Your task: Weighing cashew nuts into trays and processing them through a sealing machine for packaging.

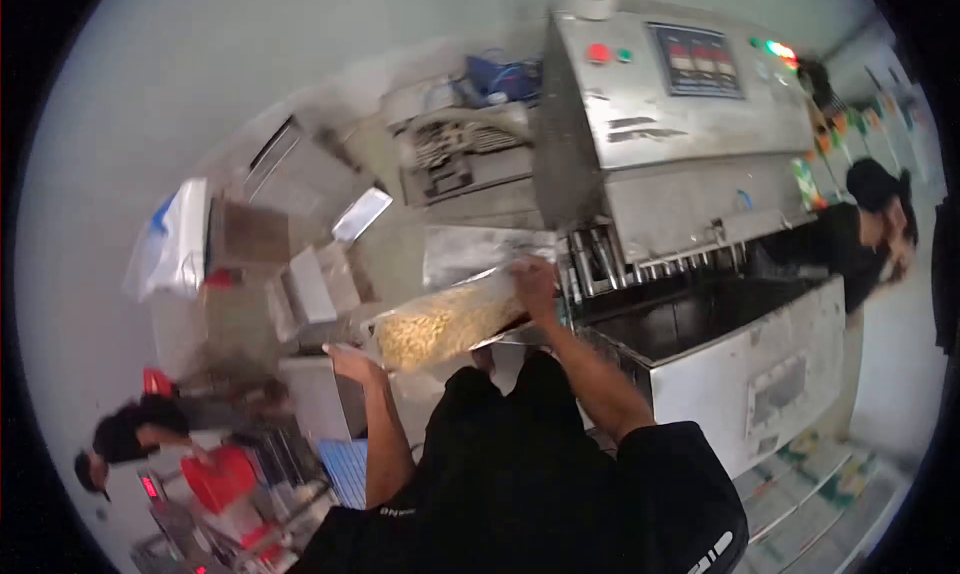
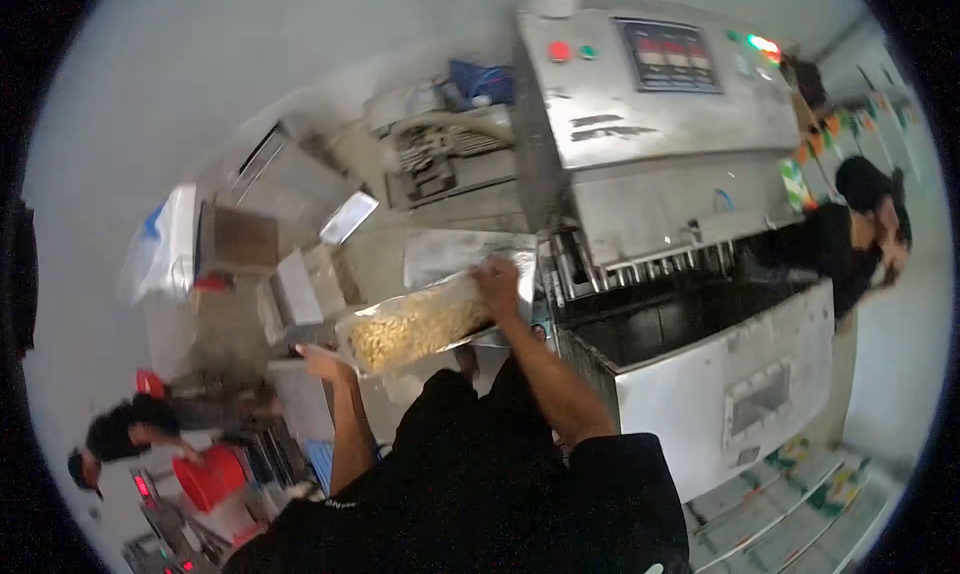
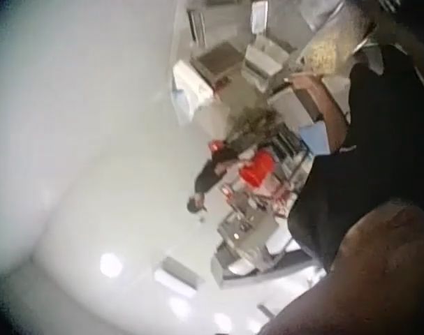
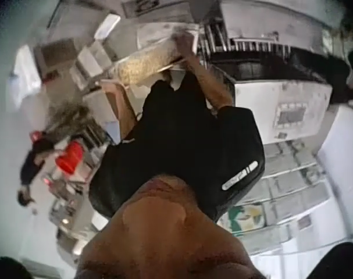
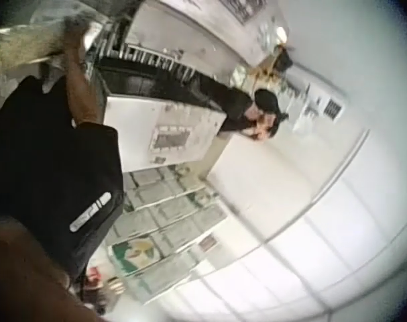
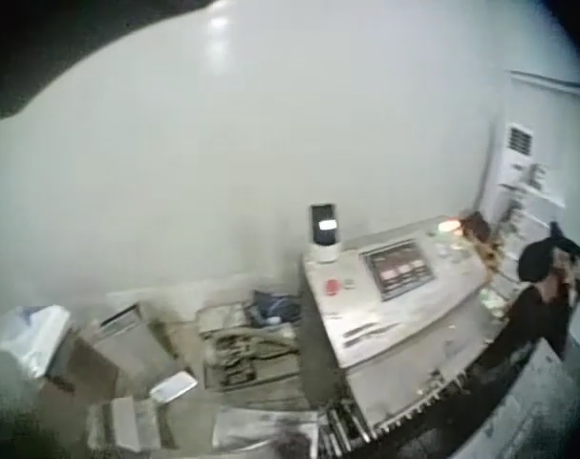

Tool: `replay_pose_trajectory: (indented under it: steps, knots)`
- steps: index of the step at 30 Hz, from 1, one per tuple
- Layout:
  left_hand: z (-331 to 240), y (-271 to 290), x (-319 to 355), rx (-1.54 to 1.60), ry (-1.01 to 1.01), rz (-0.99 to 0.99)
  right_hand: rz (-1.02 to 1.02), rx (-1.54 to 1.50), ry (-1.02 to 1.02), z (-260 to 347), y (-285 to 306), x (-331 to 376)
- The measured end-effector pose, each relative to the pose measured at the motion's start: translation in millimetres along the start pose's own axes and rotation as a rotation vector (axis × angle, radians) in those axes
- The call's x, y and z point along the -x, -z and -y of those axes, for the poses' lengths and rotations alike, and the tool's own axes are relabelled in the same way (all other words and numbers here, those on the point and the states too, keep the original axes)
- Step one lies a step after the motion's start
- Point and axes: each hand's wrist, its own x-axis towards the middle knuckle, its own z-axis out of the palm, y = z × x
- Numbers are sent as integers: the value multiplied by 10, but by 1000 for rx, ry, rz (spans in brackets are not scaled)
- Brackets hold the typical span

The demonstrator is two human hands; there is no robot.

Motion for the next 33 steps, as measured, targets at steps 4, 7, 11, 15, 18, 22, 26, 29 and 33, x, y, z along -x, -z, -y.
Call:
replay_pose_trajectory:
  steps: [4, 7, 11, 15, 18, 22, 26, 29, 33]
  knots:
    - [-293, 24, 410, -16, -292, -187, 84, -480, -177, -170, 109, -242]
    - [-469, 219, 352, -567, -276, -149, -48, 371, 45, -124, -5, -199]
    - [-51, 265, -67, -1125, -302, -36, 62, 823, -59, 280, -105, -69]
    - [160, 184, -82, -1170, -188, 33, 51, 954, -176, 241, -195, 35]
    - [81, 64, -75, -1115, -168, 54, 39, 1038, -276, 225, -157, 104]
    - [115, -146, -228, -1073, -110, 134, -73, 1016, -285, 71, -90, 174]
    - [1050, 345, -702, -72, -448, 132, 123, 284, -679, -203, 338, 460]
    - [862, 440, -202, -65, -214, 737, 527, 140, -506, -83, 744, 922]
    - [540, 516, 38, -378, -434, 602, 825, 326, -732, 362, 557, 503]
